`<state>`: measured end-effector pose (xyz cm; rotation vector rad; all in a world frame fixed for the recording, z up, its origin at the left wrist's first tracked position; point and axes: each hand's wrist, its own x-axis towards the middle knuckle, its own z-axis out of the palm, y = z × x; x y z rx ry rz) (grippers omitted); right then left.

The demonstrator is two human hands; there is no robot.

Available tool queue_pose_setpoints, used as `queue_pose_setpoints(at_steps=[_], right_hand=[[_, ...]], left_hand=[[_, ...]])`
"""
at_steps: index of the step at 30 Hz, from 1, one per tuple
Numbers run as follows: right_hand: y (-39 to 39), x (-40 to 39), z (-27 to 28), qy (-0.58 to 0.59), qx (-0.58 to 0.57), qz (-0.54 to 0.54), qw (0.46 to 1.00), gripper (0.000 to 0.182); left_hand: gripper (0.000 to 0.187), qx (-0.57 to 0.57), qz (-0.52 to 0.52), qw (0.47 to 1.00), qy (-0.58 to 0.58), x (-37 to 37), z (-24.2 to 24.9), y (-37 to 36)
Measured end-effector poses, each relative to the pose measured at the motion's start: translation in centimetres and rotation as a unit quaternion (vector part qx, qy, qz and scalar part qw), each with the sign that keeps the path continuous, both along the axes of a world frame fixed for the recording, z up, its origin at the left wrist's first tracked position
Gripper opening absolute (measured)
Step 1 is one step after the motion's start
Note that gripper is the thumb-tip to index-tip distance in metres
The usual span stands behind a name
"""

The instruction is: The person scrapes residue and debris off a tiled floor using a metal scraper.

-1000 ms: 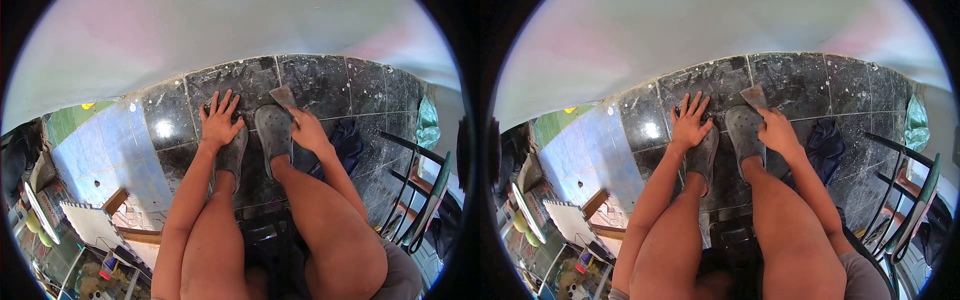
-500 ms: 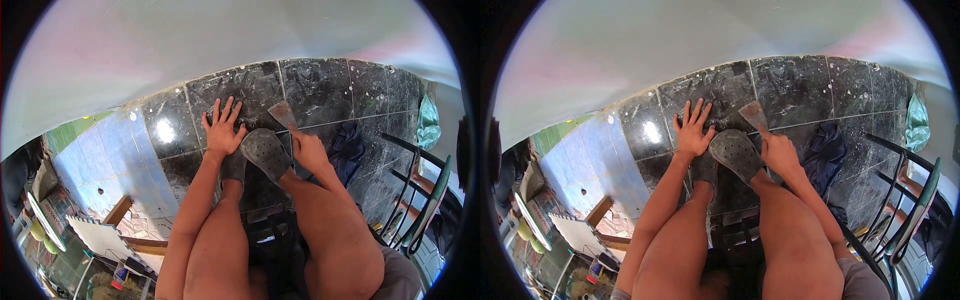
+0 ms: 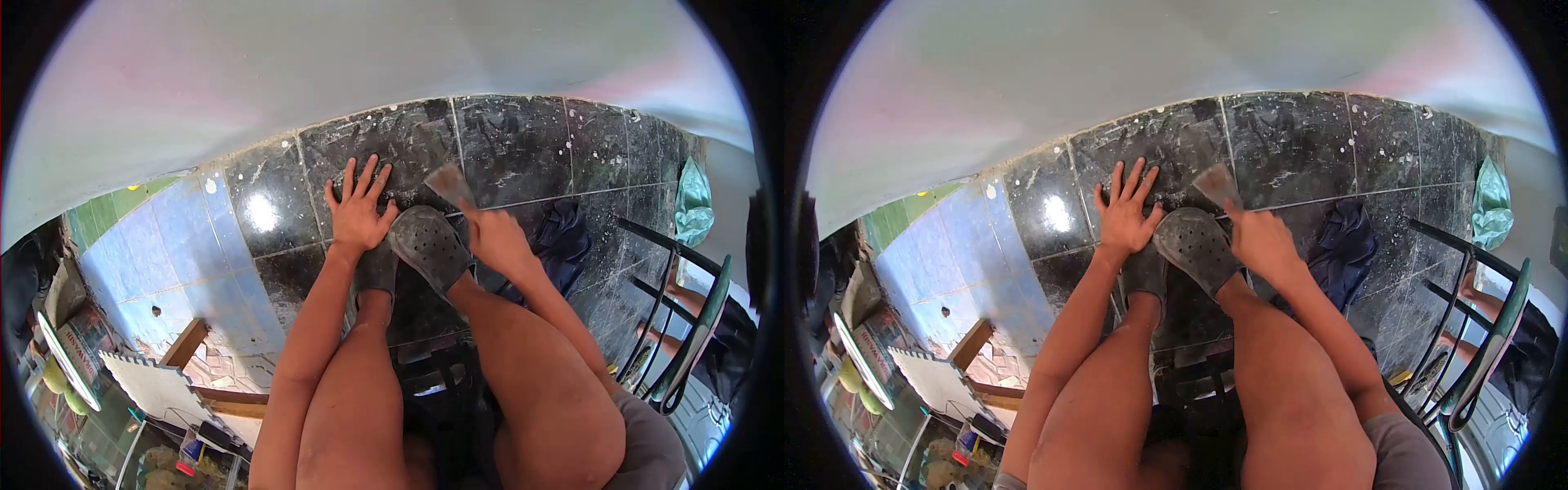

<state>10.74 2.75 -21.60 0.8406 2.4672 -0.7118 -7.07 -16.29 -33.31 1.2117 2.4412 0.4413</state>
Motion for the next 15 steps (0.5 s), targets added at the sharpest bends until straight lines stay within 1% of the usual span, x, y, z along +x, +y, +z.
queue_pose_setpoints(at_steps=[1, 4, 7, 10, 13, 15], right_hand=[[-0.4, 0.7, 0.4, -0.027, -0.008, -0.004, 1.000, 0.048], [-0.8, 0.3, 0.9, -0.029, -0.014, -0.003, 0.999, 0.048], [0.1, -2.9, -1.8, 0.044, 0.022, 0.011, 0.999, 0.049], [0.6, -5.3, -1.6, 0.050, 0.023, 0.010, 0.998, 0.050], [0.8, -3.1, -1.3, 0.041, 0.006, 0.020, 0.999, 0.051], [0.1, -0.2, 0.1, 0.017, 0.000, 0.025, 1.000, 0.050]], left_hand=[[0.071, 0.004, -0.001, 1.000, 0.003, 0.1, -0.1, -0.1], [0.071, 0.002, 0.000, 1.000, 0.004, 0.1, -0.1, -0.1], [0.071, 0.005, 0.000, 1.000, 0.003, 0.0, 0.0, 0.0], [0.070, 0.017, 0.003, 1.000, 0.005, 0.1, 0.0, -0.1], [0.069, 0.016, 0.005, 1.000, -0.004, 0.1, -0.1, 0.0], [0.069, 0.019, 0.007, 1.000, -0.003, 0.0, 0.1, 0.1]])
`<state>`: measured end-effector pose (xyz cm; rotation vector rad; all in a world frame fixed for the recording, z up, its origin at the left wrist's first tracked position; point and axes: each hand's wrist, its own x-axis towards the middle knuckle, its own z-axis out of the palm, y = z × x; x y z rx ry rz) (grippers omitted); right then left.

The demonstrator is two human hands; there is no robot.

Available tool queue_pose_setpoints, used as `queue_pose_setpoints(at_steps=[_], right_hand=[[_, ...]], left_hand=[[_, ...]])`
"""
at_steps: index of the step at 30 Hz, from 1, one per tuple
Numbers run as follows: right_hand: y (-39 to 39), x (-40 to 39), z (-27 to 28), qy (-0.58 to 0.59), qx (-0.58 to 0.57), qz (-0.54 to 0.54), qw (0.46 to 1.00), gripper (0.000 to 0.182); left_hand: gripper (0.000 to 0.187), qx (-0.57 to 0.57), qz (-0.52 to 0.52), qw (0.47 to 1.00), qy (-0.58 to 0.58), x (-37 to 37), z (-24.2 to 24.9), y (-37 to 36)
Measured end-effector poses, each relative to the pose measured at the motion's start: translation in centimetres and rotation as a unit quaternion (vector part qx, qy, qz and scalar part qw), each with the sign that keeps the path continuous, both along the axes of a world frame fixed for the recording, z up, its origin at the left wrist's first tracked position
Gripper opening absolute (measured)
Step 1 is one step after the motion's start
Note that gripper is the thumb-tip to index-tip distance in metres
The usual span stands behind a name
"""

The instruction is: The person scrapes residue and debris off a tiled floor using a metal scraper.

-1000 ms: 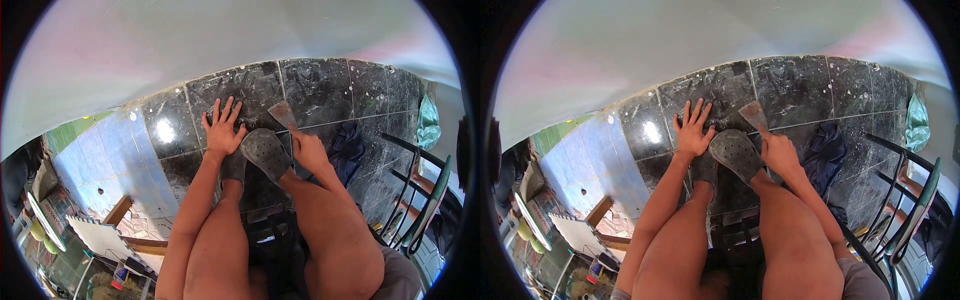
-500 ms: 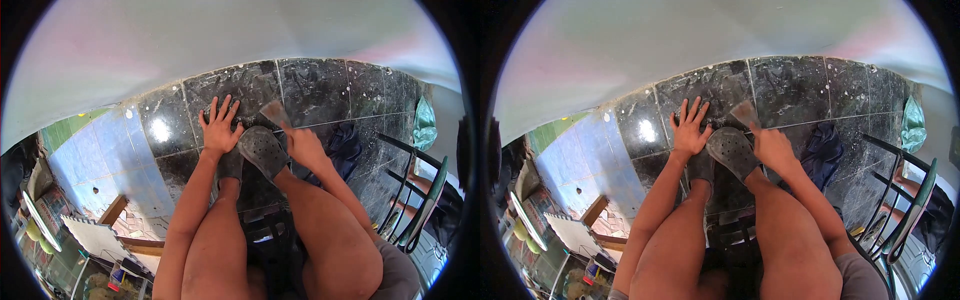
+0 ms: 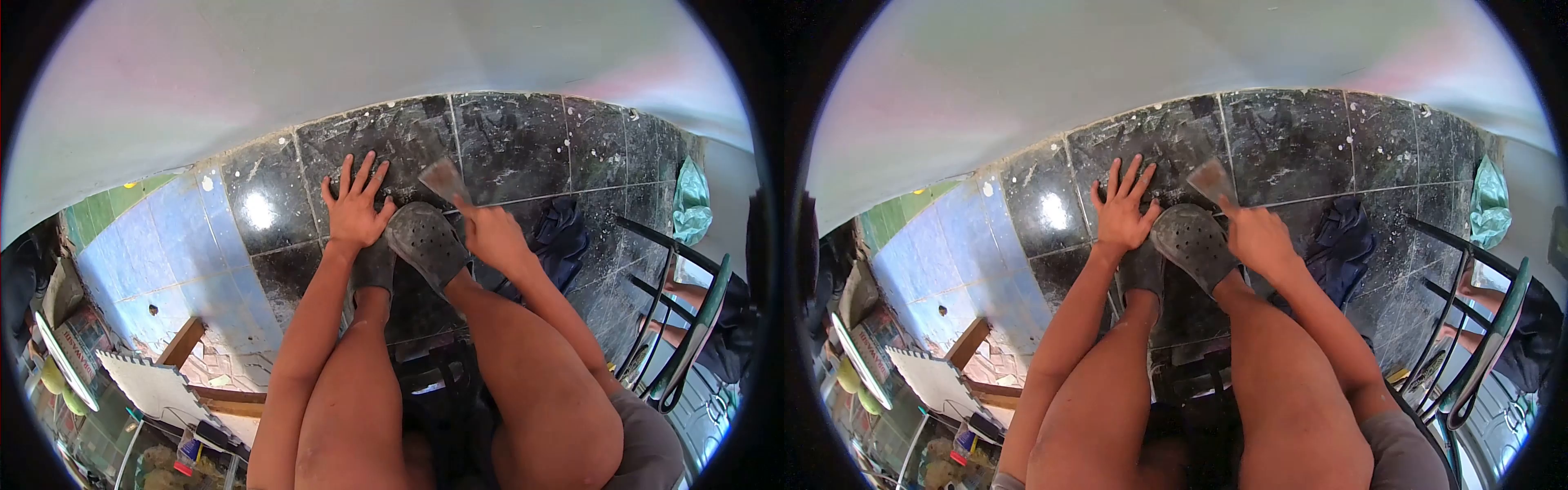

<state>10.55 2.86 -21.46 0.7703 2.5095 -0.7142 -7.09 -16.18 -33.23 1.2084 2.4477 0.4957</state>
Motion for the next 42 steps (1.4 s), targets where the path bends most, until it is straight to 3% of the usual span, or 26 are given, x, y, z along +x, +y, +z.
queue_pose_setpoints(at_steps=[4, 10, 19, 27, 36, 42], right_hand=[[-1.1, 2.0, 0.1, -0.063, -0.009, -0.007, 0.998, 0.050], [-0.5, -3.5, -1.7, 0.045, 0.009, -0.004, 0.999, 0.047], [-1.3, 2.5, -0.2, -0.060, -0.025, 0.016, 0.998, 0.054], [0.1, -6.7, -2.4, 0.023, 0.001, -0.007, 1.000, 0.050], [-0.5, -1.0, -0.9, -0.012, -0.003, -0.002, 1.000, 0.048], [1.1, -6.8, -2.4, 0.028, 0.006, -0.020, 0.999, 0.048]], left_hand=[[0.068, 0.002, -0.001, 1.000, 0.003, 0.1, -0.1, -0.2], [0.068, -0.010, -0.002, 1.000, -0.002, 0.1, 0.1, -0.1], [0.068, -0.005, -0.003, 1.000, 0.006, 0.1, -0.1, -0.1], [0.069, -0.003, -0.002, 1.000, 0.004, -0.1, 0.2, -0.1], [0.069, -0.007, -0.002, 1.000, 0.015, 0.1, -0.1, -0.1], [0.069, -0.008, -0.005, 1.000, 0.002, 0.1, 0.0, 0.0]])
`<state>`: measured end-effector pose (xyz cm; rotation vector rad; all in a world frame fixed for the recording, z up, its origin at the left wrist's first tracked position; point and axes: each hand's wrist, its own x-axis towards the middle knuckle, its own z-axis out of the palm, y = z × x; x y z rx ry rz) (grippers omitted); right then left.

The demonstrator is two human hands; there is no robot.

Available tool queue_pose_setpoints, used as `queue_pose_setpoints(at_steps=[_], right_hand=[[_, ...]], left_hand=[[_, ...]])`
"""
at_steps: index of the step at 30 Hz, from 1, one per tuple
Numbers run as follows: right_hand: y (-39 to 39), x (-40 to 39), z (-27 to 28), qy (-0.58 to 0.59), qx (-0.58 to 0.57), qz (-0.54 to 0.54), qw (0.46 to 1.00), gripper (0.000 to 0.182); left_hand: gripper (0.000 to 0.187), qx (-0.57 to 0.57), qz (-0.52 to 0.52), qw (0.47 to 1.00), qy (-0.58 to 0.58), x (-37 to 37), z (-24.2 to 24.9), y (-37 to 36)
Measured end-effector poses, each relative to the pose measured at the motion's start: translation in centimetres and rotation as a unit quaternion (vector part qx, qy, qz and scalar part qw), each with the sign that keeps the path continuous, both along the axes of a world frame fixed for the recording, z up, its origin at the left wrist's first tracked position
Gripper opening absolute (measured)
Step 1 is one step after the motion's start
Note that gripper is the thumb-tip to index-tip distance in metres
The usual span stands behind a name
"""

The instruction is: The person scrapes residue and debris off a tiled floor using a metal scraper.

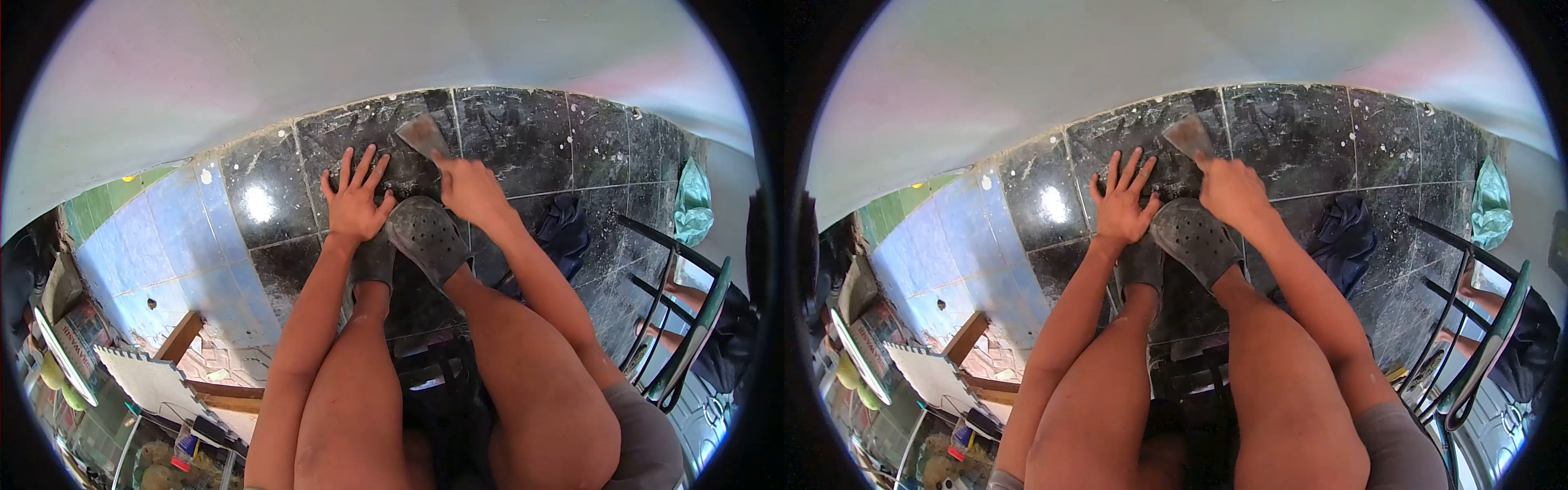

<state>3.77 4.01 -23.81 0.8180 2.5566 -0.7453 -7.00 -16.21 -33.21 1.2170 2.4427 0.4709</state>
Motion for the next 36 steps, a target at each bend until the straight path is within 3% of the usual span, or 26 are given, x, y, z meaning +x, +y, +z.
queue_pose_setpoints(at_steps=[4, 13, 18, 22, 28, 31, 36], right_hand=[[0.3, -0.5, -0.7, 0.011, 0.015, -0.009, 1.000, 0.047], [-1.0, 6.5, 1.8, -0.042, -0.003, 0.004, 0.999, 0.048], [0.3, -1.1, -0.6, 0.010, 0.012, -0.014, 1.000, 0.048], [0.7, -1.0, -0.6, 0.019, 0.000, -0.012, 1.000, 0.048], [-0.5, 7.2, 2.0, -0.046, -0.022, -0.020, 0.998, 0.048], [-0.3, 6.5, 2.1, -0.063, -0.031, -0.023, 0.997, 0.048], [1.5, -1.0, -0.4, 0.016, -0.002, -0.024, 1.000, 0.046]], left_hand=[[0.069, 0.005, -0.002, 1.000, 0.003, -0.1, -0.1, -0.1], [0.069, 0.001, 0.000, 1.000, 0.009, 0.0, -0.2, -0.2], [0.069, -0.004, -0.002, 1.000, 0.014, 0.0, -0.2, -0.1], [0.069, -0.005, -0.002, 1.000, 0.017, 0.0, -0.4, -0.1], [0.069, 0.000, -0.002, 1.000, 0.019, 0.0, -0.3, -0.1], [0.069, 0.005, 0.000, 1.000, 0.026, 0.0, -0.4, -0.1], [0.069, 0.003, -0.001, 1.000, 0.018, 0.0, -0.3, 0.0]])
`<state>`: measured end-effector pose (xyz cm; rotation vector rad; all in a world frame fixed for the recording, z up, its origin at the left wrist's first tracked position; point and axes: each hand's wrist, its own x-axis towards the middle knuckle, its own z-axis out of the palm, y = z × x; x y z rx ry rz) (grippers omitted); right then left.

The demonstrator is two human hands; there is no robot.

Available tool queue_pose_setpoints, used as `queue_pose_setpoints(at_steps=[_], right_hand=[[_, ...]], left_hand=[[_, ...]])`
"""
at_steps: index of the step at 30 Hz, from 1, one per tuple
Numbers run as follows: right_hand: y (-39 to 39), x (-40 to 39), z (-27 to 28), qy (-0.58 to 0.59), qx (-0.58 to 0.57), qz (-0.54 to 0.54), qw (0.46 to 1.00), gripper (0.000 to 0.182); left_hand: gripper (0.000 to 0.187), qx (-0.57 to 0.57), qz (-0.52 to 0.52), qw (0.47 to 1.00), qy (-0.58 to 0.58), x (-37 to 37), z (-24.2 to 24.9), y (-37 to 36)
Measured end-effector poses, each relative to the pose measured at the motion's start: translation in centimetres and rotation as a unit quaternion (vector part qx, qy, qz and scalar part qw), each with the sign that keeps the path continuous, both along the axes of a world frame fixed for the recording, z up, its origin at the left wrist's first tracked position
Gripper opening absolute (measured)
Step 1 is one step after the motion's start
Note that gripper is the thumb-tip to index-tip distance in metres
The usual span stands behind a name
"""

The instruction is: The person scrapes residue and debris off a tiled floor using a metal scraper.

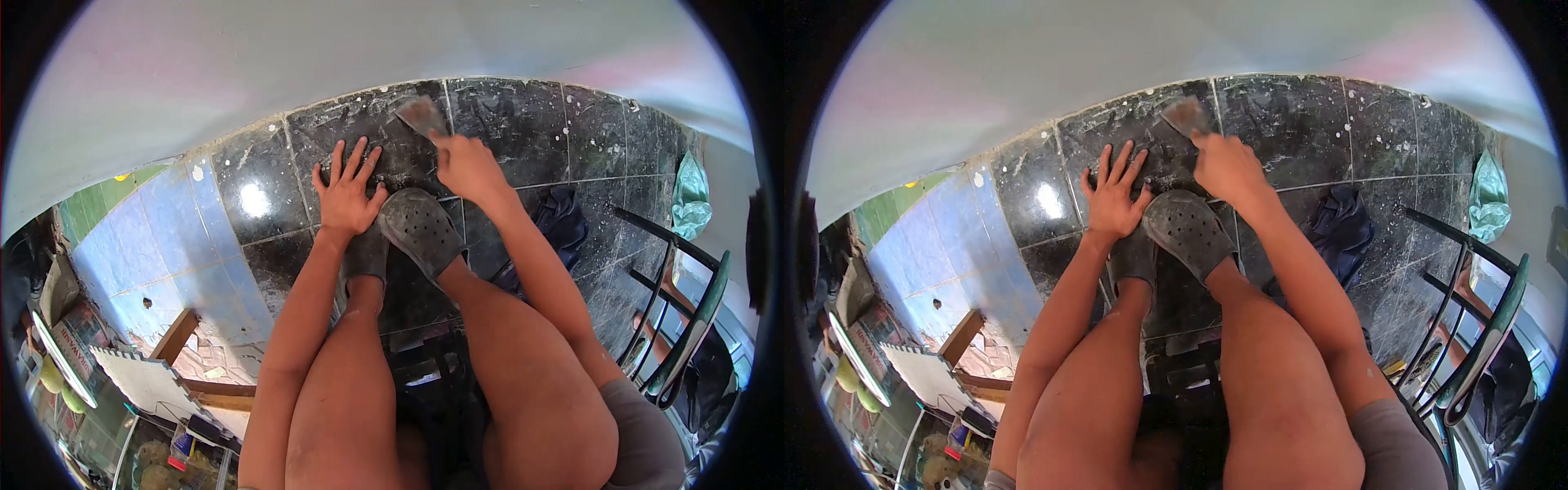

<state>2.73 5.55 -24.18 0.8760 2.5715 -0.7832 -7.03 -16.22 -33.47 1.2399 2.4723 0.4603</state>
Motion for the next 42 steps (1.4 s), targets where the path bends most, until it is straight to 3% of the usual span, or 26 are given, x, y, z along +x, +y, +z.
queue_pose_setpoints(at_steps=[7, 10, 16, 19, 28, 31, 37, 42], right_hand=[[-0.7, 4.3, 1.9, -0.015, -0.016, -0.009, 1.000, 0.045], [-1.4, 7.5, 3.6, -0.087, -0.038, -0.020, 0.995, 0.044], [0.5, 2.7, 0.2, 0.015, 0.021, -0.007, 1.000, 0.047], [1.5, 0.1, 0.5, 0.008, 0.010, -0.010, 1.000, 0.047], [-1.9, 9.0, 2.6, -0.077, -0.011, -0.034, 0.996, 0.044], [-1.3, 6.4, 1.6, 0.002, 0.003, -0.020, 1.000, 0.043], [0.8, -0.5, 0.4, -0.004, 0.003, -0.036, 0.999, 0.046], [-0.7, 5.6, 1.9, -0.043, -0.012, -0.021, 0.999, 0.046]], left_hand=[[0.069, -0.003, 0.004, 1.000, -0.010, 0.0, 0.3, 0.0], [0.069, 0.000, 0.001, 1.000, 0.003, 0.1, 0.0, -0.1], [0.069, 0.002, 0.004, 1.000, -0.004, 0.0, 0.0, -0.1], [0.069, 0.002, 0.003, 1.000, -0.004, 0.0, 0.1, -0.1], [0.068, 0.001, 0.003, 1.000, -0.003, 0.1, 0.0, -0.1], [0.068, -0.001, 0.004, 1.000, -0.002, 0.0, 0.1, 0.0], [0.067, -0.006, 0.004, 1.000, -0.002, 0.0, 0.2, 0.0], [0.067, -0.001, 0.004, 1.000, 0.000, 0.1, 0.1, 0.0]])
